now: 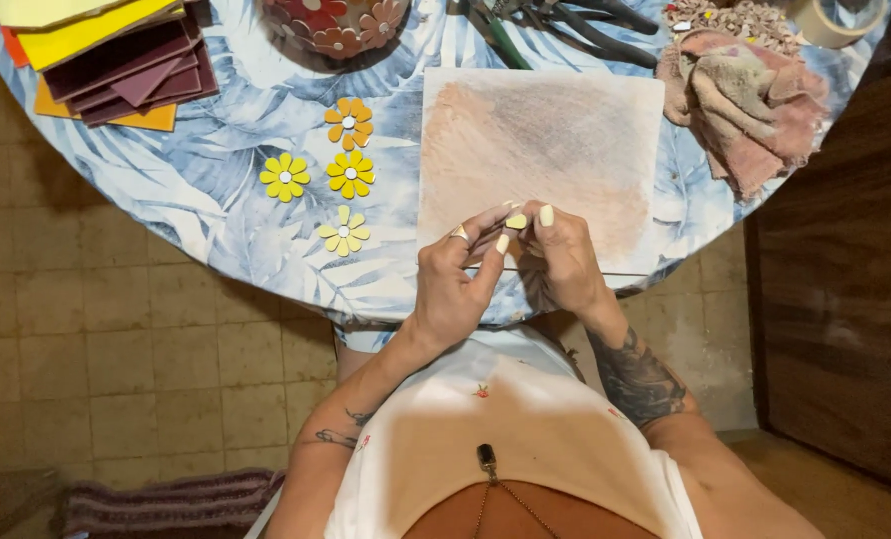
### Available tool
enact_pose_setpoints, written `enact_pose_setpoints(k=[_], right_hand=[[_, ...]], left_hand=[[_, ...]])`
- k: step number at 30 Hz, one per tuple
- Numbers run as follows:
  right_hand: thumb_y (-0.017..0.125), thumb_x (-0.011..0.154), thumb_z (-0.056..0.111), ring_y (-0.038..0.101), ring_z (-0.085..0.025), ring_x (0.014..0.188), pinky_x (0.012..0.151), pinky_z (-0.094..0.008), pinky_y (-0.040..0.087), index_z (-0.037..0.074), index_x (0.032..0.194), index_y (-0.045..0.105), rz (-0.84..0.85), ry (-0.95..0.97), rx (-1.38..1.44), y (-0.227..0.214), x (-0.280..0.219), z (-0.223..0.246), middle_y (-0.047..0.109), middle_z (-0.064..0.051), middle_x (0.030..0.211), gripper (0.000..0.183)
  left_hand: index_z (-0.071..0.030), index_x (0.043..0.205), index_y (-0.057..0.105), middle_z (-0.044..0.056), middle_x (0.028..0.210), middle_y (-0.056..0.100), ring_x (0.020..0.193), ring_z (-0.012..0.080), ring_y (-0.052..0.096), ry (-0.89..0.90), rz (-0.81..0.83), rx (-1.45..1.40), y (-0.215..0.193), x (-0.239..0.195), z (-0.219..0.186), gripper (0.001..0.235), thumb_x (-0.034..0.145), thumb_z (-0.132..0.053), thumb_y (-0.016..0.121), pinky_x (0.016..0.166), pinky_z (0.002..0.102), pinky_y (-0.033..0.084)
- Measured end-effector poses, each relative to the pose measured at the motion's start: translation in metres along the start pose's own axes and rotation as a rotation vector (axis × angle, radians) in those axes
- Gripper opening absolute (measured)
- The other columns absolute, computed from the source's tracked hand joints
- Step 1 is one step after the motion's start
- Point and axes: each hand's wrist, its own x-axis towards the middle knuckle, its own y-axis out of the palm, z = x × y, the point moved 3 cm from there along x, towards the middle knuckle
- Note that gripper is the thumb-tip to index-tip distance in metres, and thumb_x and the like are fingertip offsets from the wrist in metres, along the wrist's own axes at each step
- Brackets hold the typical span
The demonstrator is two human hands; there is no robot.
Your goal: Sanding the edges of small flower-shaped mosaic tiles on a piece of sandpaper.
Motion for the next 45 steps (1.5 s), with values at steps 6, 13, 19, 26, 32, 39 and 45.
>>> enact_pose_setpoints(k=[6, 13, 19, 26, 32, 39, 45], right_hand=[[0.026, 0.09, 0.034, 0.038, -0.011, 0.052, 0.048, -0.023, 0.034, 0.004, 0.069, 0.051, 0.019, 0.044, 0.037, -0.001, -0.007, -0.012, 0.04, -0.003, 0.054, 0.044], [0.027, 0.09, 0.03, 0.037, -0.012, 0.052, 0.049, -0.023, 0.035, 0.004, 0.066, 0.05, 0.035, 0.03, 0.055, -0.003, -0.006, -0.018, 0.04, -0.004, 0.055, 0.043], [0.04, 0.089, 0.017, 0.037, -0.011, 0.052, 0.05, -0.023, 0.034, 0.006, 0.062, 0.048, 0.075, -0.062, -0.054, -0.004, -0.001, -0.005, 0.039, -0.003, 0.053, 0.03], [0.044, 0.09, 0.013, 0.032, -0.006, 0.053, 0.048, -0.019, 0.033, 0.007, 0.056, 0.046, 0.006, -0.051, 0.026, -0.009, -0.003, -0.012, 0.034, 0.002, 0.05, 0.034], [0.043, 0.09, 0.012, 0.035, -0.009, 0.052, 0.048, -0.023, 0.035, 0.006, 0.058, 0.047, 0.021, -0.114, -0.105, -0.009, -0.002, -0.004, 0.037, -0.003, 0.051, 0.033], [0.042, 0.09, 0.012, 0.038, -0.014, 0.048, 0.048, -0.025, 0.036, 0.005, 0.059, 0.046, 0.069, -0.169, -0.21, -0.007, -0.002, 0.0, 0.038, -0.006, 0.05, 0.031], [0.044, 0.083, 0.01, 0.051, -0.031, 0.057, 0.052, -0.035, 0.043, 0.006, 0.072, 0.052, 0.137, -0.291, -0.537, -0.027, -0.002, -0.008, 0.047, -0.01, 0.061, 0.014]], left_hand=[[0.009, 0.105, 0.053, 0.025, 0.095, 0.06, 0.089, 0.0316, 0.058, 0.0, 0.004, 0.015, -0.001, -0.002, 0.003, 0.028, 0.077, 0.004, 0.049, 0.071, 0.032, 0.052], [0.009, 0.103, 0.054, 0.025, 0.093, 0.06, 0.088, 0.0325, 0.058, 0.015, -0.012, 0.03, -0.001, -0.003, 0.002, 0.026, 0.078, 0.003, 0.05, 0.07, 0.033, 0.052], [0.005, 0.101, 0.058, 0.02, 0.091, 0.062, 0.084, 0.0285, 0.061, 0.054, -0.023, 0.113, -0.003, -0.004, -0.006, 0.023, 0.078, 0.001, 0.052, 0.065, 0.028, 0.053], [0.005, 0.101, 0.058, 0.018, 0.085, 0.063, 0.08, 0.0271, 0.063, 0.094, -0.017, 0.112, -0.002, -0.009, -0.005, 0.024, 0.077, 0.003, 0.051, 0.064, 0.028, 0.053], [0.007, 0.102, 0.056, 0.021, 0.086, 0.062, 0.08, 0.0298, 0.062, 0.138, -0.038, 0.116, -0.003, -0.007, -0.001, 0.027, 0.076, 0.002, 0.054, 0.065, 0.032, 0.053], [-0.001, 0.095, 0.061, 0.013, 0.081, 0.064, 0.075, 0.0257, 0.064, 0.17, -0.056, 0.199, -0.005, -0.006, 0.005, 0.022, 0.073, -0.003, 0.061, 0.062, 0.029, 0.053], [-0.003, 0.087, 0.062, 0.012, 0.085, 0.06, 0.08, 0.028, 0.062, 0.403, -0.018, 0.638, -0.001, -0.006, -0.009, 0.019, 0.071, -0.014, 0.064, 0.069, 0.035, 0.051]])
